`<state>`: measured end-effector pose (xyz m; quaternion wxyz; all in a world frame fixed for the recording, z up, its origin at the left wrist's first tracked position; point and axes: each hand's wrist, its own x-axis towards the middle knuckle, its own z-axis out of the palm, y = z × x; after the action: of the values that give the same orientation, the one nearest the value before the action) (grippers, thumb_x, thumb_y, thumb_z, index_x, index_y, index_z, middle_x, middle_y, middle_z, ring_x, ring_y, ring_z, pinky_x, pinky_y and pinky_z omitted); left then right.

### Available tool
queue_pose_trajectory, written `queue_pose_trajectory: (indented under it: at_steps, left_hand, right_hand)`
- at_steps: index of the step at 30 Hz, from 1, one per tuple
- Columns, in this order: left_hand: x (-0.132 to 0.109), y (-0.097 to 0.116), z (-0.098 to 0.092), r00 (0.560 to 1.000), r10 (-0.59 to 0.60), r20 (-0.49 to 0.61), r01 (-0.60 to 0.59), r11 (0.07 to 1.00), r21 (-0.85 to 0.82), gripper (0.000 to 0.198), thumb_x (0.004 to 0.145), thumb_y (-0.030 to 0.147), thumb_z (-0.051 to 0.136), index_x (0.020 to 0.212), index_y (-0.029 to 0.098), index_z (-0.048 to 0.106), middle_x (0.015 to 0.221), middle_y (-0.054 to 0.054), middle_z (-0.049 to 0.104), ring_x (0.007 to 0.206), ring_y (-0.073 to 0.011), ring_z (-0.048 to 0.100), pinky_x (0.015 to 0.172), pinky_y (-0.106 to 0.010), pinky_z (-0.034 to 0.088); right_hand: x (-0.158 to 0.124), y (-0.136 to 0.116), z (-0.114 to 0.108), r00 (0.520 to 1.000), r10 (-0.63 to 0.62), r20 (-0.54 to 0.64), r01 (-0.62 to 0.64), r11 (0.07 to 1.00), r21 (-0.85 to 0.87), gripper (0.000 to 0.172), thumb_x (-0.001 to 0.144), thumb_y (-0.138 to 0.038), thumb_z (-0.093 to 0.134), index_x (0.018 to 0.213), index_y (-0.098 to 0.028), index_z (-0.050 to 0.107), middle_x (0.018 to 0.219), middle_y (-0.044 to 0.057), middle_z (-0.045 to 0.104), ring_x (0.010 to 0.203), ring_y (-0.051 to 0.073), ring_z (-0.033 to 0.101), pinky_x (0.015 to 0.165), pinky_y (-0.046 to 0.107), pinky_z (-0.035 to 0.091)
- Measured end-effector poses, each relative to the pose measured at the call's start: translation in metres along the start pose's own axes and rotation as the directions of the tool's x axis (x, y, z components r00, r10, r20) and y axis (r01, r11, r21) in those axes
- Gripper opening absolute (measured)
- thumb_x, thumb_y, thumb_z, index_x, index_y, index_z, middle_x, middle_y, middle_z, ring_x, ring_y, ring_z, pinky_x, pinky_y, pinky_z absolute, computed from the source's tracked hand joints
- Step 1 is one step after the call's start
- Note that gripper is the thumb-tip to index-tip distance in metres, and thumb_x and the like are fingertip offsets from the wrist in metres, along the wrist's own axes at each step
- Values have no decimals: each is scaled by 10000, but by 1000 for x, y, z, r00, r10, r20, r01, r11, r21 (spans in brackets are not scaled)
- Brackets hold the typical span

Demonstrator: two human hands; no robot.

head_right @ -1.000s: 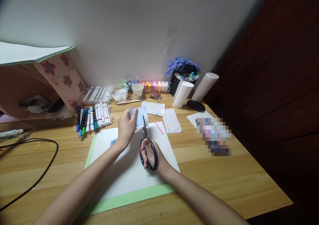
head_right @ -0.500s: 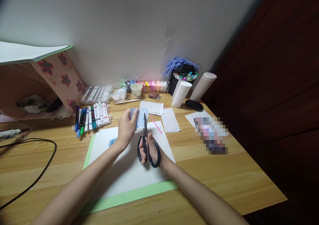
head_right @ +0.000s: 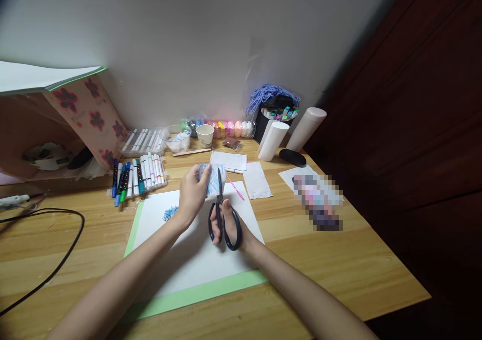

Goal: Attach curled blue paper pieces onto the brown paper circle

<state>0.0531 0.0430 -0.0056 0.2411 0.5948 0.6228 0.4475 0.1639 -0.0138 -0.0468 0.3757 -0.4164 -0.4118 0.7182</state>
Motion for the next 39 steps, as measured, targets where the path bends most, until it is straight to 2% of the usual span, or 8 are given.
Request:
queue_pose_trajectory:
  at_steps: [14,19,24,30,36,39]
  left_hand:
    - [-2,0,2,1000,8,7,-8,1000,23,320,898,391,440,648,195,408,600,29,467,560,-117,407,535,-225,256]
    - [-2,0,1,1000,0,4,0,1000,24,328,898,392,441,640,195,394,589,35,449,550,-113,384,530,-227,245]
    - [-2,0,2,1000,3,-6,-2,999,34,331,897,392,443,634,198,388,583,33,442,545,-117,380,527,-229,242]
    - [-2,0,1,1000,3,-8,-3,999,36,355,895,408,435,619,204,345,564,36,408,527,-119,362,521,-235,225]
    - [-3,0,3,1000,7,16,-7,1000,3,331,895,409,432,641,202,388,598,24,448,561,-125,406,546,-228,258]
    - [-4,0,3,999,11,36,-11,1000,-3,320,896,413,432,658,200,420,613,16,477,578,-129,431,558,-228,281]
  right_hand:
    - [-2,-1,0,999,3,-51,-6,999,-48,805,470,-950,274,683,-192,440,341,-76,441,268,104,456,329,215,387]
    - [-2,6,-2,995,-66,-73,60,994,-87,760,558,-918,280,694,-188,443,331,-84,412,256,94,427,317,199,355]
    - [0,12,-2,991,-84,-106,75,994,-82,732,559,-908,328,692,-196,434,314,-94,388,230,91,393,283,187,308]
    - [-1,15,-3,980,-149,-129,135,984,-116,668,637,-853,378,711,-192,447,332,-95,395,233,78,386,283,173,305]
    - [-2,6,0,995,-35,-91,28,997,-74,773,519,-931,283,688,-194,440,342,-84,417,261,89,430,313,198,368]
    - [0,2,-3,994,-34,-101,28,998,-60,774,514,-932,292,693,-193,441,344,-84,425,261,93,438,318,206,378]
